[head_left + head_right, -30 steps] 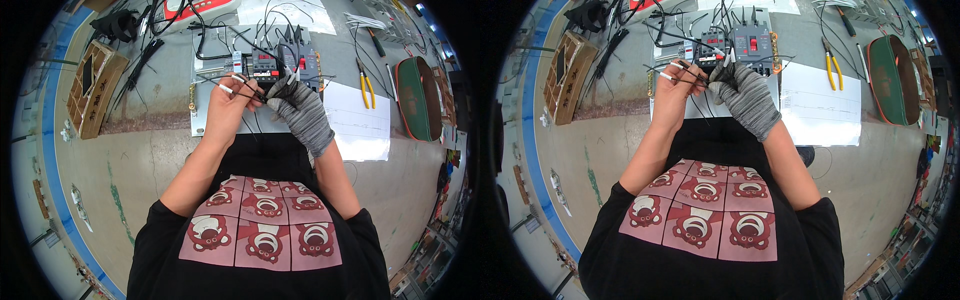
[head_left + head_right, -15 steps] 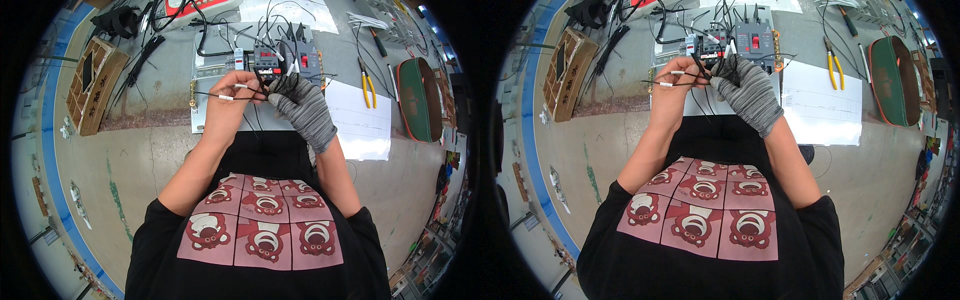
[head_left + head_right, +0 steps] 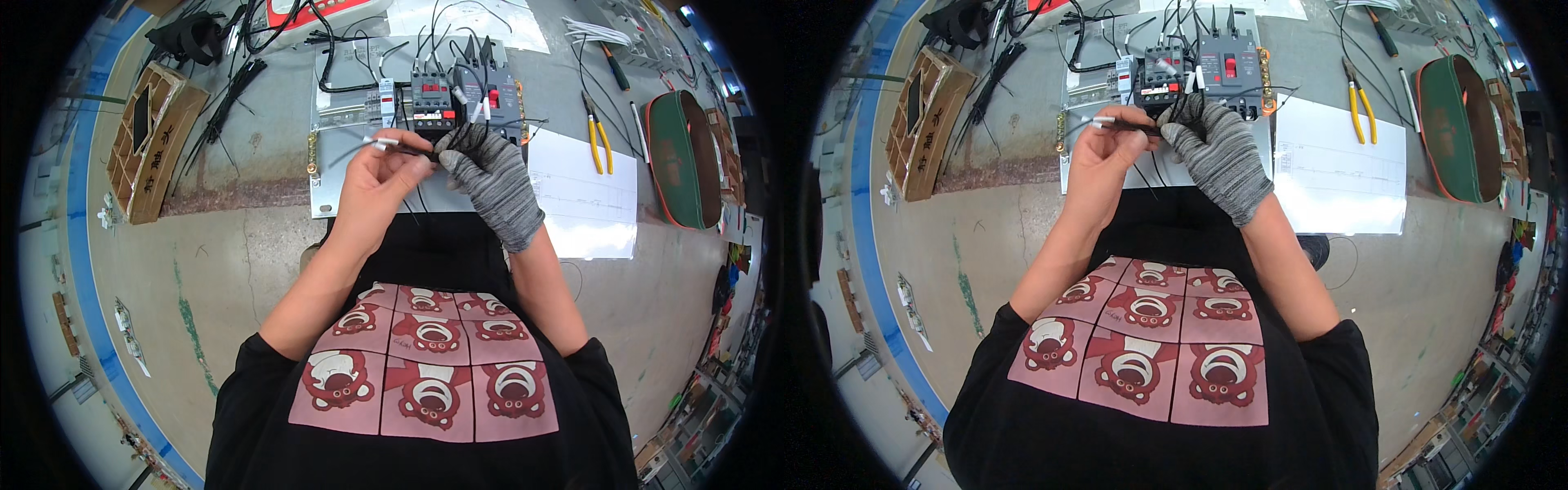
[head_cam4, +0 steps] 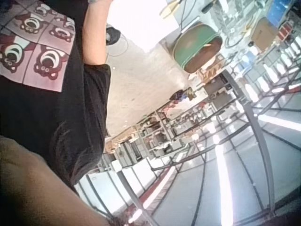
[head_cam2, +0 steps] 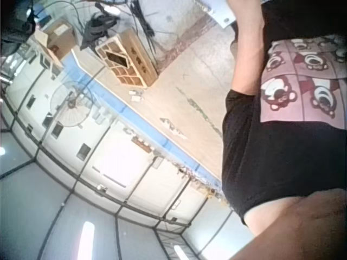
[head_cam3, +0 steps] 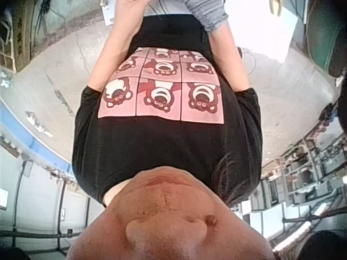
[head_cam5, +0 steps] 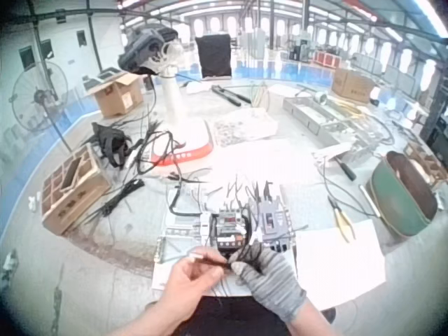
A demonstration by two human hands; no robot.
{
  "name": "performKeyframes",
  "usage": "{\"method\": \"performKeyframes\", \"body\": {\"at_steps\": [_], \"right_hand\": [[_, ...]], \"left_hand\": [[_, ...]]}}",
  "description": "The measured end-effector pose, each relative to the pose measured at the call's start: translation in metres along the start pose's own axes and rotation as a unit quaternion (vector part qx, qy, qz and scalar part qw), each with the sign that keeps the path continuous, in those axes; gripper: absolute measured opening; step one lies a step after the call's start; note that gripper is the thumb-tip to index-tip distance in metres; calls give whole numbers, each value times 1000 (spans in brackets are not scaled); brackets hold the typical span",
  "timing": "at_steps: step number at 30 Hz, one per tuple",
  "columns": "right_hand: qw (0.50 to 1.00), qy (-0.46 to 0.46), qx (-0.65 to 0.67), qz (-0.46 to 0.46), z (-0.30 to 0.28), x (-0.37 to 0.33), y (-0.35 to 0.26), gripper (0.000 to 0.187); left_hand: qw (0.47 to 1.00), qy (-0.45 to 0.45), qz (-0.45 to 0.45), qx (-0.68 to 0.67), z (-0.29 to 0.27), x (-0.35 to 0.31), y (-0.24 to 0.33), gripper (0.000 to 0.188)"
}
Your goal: The person connects black wires to terminals on a mounted electrical assembly, using pliers to strip insulation and a screwdriver to tighten terminal screws. The person handles multiple wires and secures them to the device on a workbench.
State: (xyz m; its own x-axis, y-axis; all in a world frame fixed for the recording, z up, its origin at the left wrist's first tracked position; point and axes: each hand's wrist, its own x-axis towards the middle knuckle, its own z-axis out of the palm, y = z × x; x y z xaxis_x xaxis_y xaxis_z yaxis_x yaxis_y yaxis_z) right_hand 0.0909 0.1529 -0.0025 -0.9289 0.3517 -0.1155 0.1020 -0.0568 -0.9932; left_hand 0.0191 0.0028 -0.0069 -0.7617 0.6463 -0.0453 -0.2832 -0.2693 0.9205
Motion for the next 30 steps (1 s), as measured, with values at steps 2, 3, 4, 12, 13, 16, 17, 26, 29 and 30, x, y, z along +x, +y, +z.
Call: {"method": "performKeyframes", "body": {"at_steps": [2,3,4,12,13,16,17,26,29,30], "right_hand": [[1000,-9,5,25,-1,-1,0,13],[999,-14,8,38,-1,-1,1,13],[999,-12,25,38,0,-2,0,13],[999,-42,5,22,-7,0,0,15],[999,-38,-15,14,-7,1,2,16],[998,-22,-58,-8,-7,2,7,18],[998,-13,-62,-15,-7,3,8,18],[998,-7,38,43,-2,0,-1,13],[999,-14,30,43,-1,-1,0,11],[999,-19,22,46,-1,-1,-2,11]], "left_hand": [[1000,8,-16,17,-8,3,-5,13],[1000,13,-18,10,-7,3,-5,13],[1000,19,-19,3,-6,3,-5,13],[997,56,-49,21,-4,10,1,12],[996,62,-58,23,-7,11,0,13],[997,65,-50,14,-6,9,1,15],[997,62,-42,8,-3,7,2,17],[984,40,119,129,6,-6,-8,16],[982,48,110,143,10,-6,-7,15],[983,57,117,126,10,-6,-8,13]]}}
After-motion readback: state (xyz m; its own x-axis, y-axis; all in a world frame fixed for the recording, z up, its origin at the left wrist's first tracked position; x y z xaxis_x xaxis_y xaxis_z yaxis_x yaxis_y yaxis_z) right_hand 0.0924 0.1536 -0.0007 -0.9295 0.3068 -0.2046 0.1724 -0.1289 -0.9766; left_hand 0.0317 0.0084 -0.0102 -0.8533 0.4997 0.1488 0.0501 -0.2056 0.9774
